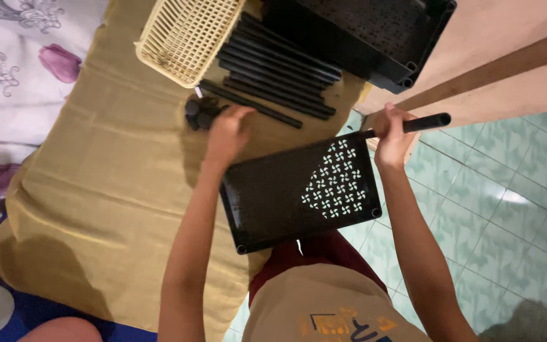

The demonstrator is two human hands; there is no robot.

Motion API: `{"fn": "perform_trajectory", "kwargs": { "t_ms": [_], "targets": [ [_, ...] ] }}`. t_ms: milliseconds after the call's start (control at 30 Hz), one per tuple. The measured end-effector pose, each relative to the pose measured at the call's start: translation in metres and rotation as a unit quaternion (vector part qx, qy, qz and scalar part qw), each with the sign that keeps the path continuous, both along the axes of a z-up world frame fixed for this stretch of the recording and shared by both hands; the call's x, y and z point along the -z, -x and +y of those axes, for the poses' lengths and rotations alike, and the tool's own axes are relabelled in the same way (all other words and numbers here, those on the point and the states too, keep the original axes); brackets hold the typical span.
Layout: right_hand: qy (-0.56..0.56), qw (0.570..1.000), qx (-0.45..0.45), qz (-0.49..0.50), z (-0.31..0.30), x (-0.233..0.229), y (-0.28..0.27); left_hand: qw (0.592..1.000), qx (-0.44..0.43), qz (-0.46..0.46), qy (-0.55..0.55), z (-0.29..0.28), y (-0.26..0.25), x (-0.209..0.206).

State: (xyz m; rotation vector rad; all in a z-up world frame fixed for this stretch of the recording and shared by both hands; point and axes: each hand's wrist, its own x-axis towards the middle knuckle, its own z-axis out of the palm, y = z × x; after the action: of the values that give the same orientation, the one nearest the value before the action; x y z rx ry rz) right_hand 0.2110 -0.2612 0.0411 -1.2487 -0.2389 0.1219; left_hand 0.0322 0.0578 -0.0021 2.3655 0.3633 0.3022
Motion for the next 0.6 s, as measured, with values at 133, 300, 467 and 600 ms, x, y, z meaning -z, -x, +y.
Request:
{"fn": "perform_trajectory", "kwargs": {
  "t_ms": [133,300,467,600],
  "targets": [
    [0.007,0.999,0.053,0.009,0.004,0.003,-0.013,0.998,0.062,-0.004,-0.027,-0.026,-0.034,0.016],
    [0.012,0.996,0.092,-0.009,0.002,0.003,-0.028,0.983,0.085,0.043,-0.159,-0.033,-0.078,0.043],
    [-0.008,0.997,0.082,-0.014,0.011,0.005,-0.034,0.96,0.153,0.122,-0.203,-0.018,-0.095,0.046],
    [0.01,0.993,0.118,-0.003,0.025,0.0,-0.041,0.976,0.15,0.063,-0.146,-0.008,-0.094,0.014]
  ]
}}
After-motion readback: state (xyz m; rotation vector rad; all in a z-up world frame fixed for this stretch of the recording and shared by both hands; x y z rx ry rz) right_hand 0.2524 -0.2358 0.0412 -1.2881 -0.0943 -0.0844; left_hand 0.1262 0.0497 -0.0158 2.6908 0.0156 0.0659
